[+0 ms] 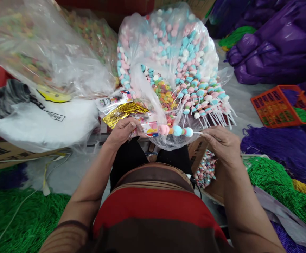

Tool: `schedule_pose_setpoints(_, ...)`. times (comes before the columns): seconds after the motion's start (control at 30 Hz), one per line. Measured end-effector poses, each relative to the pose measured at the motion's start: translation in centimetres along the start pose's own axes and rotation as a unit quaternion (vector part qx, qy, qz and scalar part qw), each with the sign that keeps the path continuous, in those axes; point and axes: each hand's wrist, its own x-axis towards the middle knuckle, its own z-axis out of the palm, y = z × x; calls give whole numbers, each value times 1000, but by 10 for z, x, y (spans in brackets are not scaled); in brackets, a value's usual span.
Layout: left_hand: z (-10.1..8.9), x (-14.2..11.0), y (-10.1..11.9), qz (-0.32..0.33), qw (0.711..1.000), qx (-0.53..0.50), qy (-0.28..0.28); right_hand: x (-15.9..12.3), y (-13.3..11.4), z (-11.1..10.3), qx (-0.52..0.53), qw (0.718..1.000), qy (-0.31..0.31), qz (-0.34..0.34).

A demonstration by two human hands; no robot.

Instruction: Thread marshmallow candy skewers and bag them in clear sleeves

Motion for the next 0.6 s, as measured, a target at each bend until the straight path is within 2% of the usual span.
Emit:
schedule_pose_setpoints(0.3,7,0,5,-29,999,-7,-22,-4,-6,-3,18,1000,9,16)
schedule_pose_setpoints(0.43,11,1,6,-16,1000,2,-16,-6,-4,-3,2,1000,4,10)
schedule_pose_setpoints(0.6,7,2,5,3,997,57,-47,-7,3,-5,-33,999,6,-16)
